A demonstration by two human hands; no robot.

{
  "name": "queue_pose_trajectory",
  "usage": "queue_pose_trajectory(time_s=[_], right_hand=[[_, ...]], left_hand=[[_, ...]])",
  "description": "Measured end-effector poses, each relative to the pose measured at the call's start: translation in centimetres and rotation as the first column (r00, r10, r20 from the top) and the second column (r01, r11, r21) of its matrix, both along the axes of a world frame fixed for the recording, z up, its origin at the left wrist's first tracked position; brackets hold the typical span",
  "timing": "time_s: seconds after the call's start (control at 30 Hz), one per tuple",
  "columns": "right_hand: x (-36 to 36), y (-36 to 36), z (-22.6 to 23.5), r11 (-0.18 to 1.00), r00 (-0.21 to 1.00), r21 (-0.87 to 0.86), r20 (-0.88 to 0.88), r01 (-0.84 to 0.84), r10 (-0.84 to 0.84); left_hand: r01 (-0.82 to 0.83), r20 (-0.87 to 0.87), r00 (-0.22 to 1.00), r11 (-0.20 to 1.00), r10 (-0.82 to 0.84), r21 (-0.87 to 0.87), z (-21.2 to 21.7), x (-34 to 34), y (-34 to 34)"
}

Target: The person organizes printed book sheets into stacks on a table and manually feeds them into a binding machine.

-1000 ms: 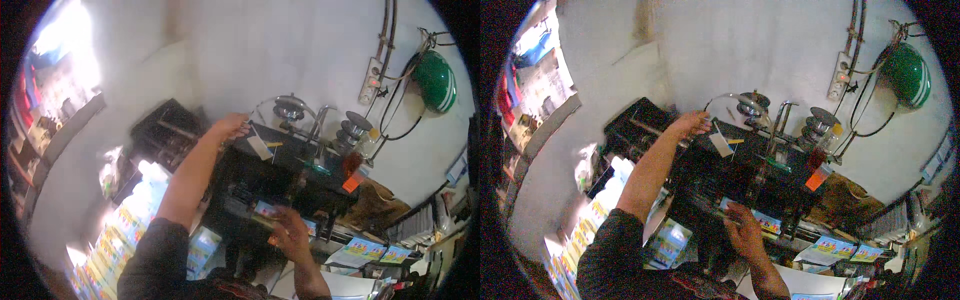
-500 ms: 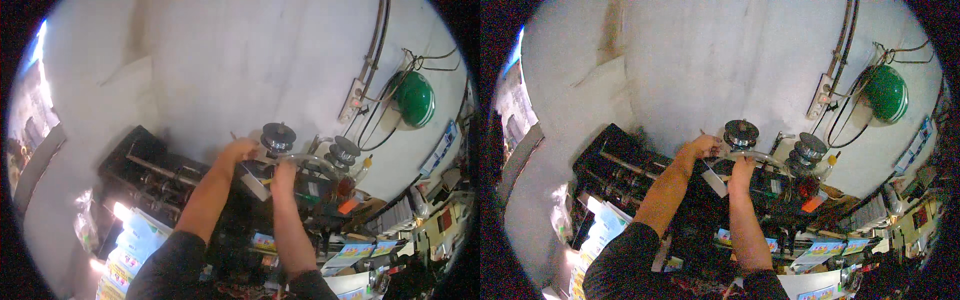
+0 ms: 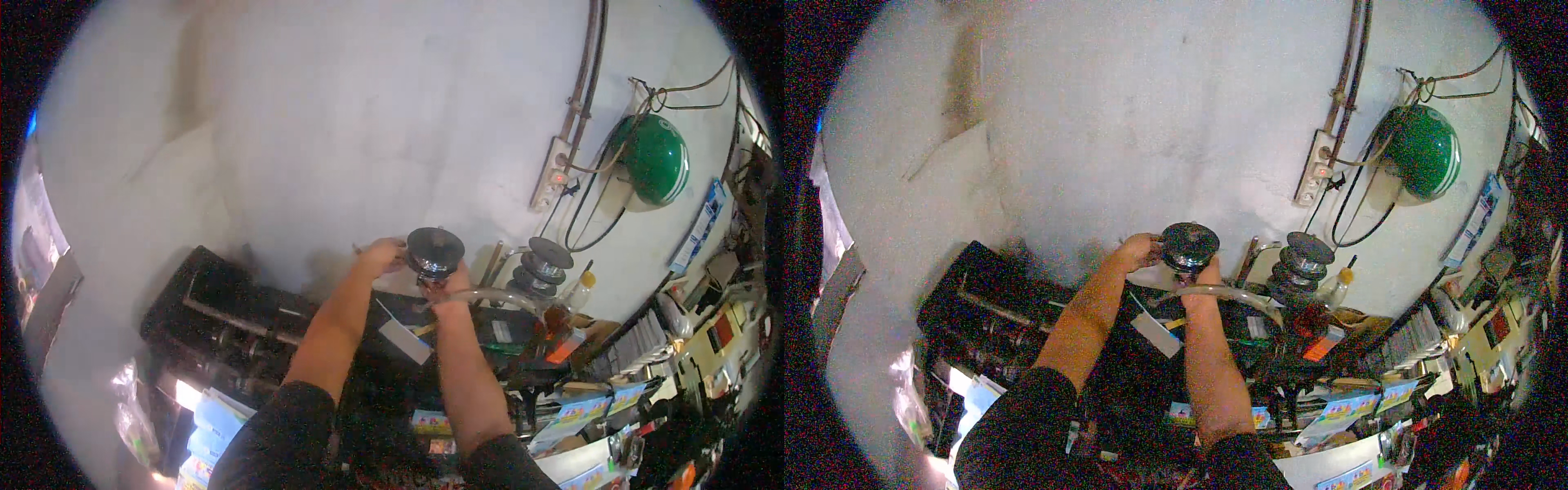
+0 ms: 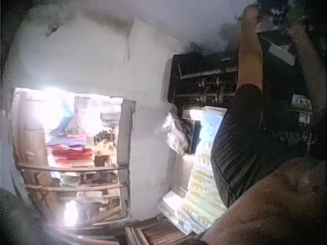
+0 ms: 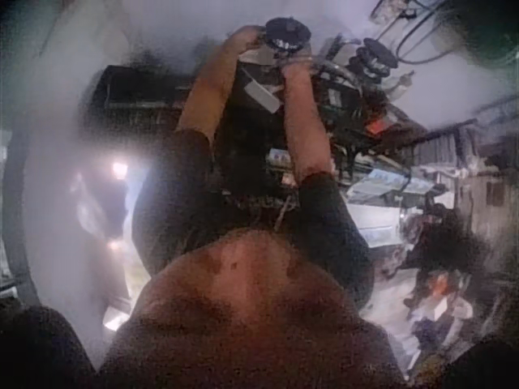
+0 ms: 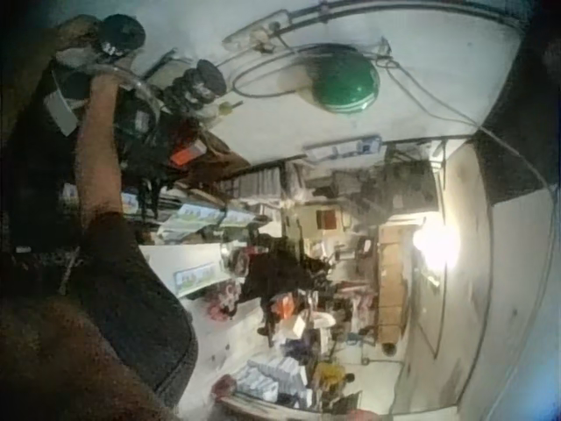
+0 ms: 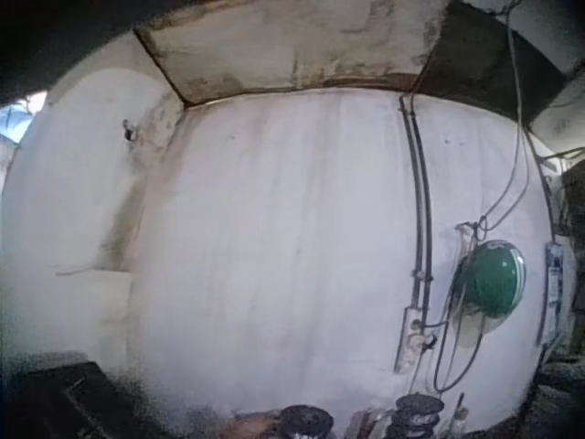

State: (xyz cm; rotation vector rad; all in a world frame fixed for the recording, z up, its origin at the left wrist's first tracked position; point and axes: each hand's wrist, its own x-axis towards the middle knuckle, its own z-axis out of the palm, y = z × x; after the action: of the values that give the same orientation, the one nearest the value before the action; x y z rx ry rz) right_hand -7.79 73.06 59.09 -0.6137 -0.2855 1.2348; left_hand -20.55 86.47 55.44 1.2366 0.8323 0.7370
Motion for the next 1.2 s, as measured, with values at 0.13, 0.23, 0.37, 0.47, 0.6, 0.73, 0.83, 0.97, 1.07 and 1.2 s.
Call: queue_pose_trajectory(time_s=[0.13,0.23,0.37,0.47,0.6,0.73,0.83,0.97,1.07,1.2], right_hand=[[-1.8,1.1,-1.1,0.979,0.98,-0.205,0.193,0.002,0.039],[3.3,0.9,-2.0,0.964,0.969,-0.193,0.203,0.182,-0.142],[1.8,2.1,-2.5,0.97,0.96,-0.171,0.249,0.172,-0.126],[2.7,3.3,-3.8,0.983,0.977,-0.106,0.164,0.151,-0.133],[4.1,3.9,-4.5,0.995,0.996,-0.046,0.007,0.088,-0.088],[2.5,2.5,-1.9,0.972,0.976,-0.098,0.08,0.212,-0.204],[4.3,2.5,-2.9,0.915,0.902,-0.189,0.325,0.356,-0.284],[2.9,1.5,-3.7,0.934,0.809,-0.128,0.548,0.334,-0.214],[4.4,3.3,-7.0,0.836,-0.405,0.215,0.914,0.506,0.01],[6.6,6.0,-10.8,0.875,0.466,0.027,0.838,0.484,-0.284]], left_hand=[[0.06,-0.248,0.964,0.832,0.095,0.552,-2.2,-5.2,4.4],[0.05,0.0,0.999,0.999,-0.05,0.007,1.8,1.0,1.2],[-0.074,-0.001,0.997,0.997,0.074,0.035,2.4,-0.4,2.1],[-0.037,-0.059,0.997,0.992,0.044,0.119,3.1,0.5,1.8],[0.037,0.035,0.999,0.995,-0.04,0.095,2.5,0.4,2.0],[0.115,0.156,0.978,0.981,-0.14,0.157,1.5,-0.9,2.0],[0.131,0.153,0.976,0.977,-0.157,0.171,2.5,0.1,0.5],[0.118,0.133,0.981,0.982,-0.138,0.149,2.4,-1.0,0.0],[0.007,0.171,0.985,0.999,-0.014,0.042,2.1,-1.2,0.6],[-0.009,0.134,0.991,1.0,0.008,0.012,2.7,-0.8,-0.2]])
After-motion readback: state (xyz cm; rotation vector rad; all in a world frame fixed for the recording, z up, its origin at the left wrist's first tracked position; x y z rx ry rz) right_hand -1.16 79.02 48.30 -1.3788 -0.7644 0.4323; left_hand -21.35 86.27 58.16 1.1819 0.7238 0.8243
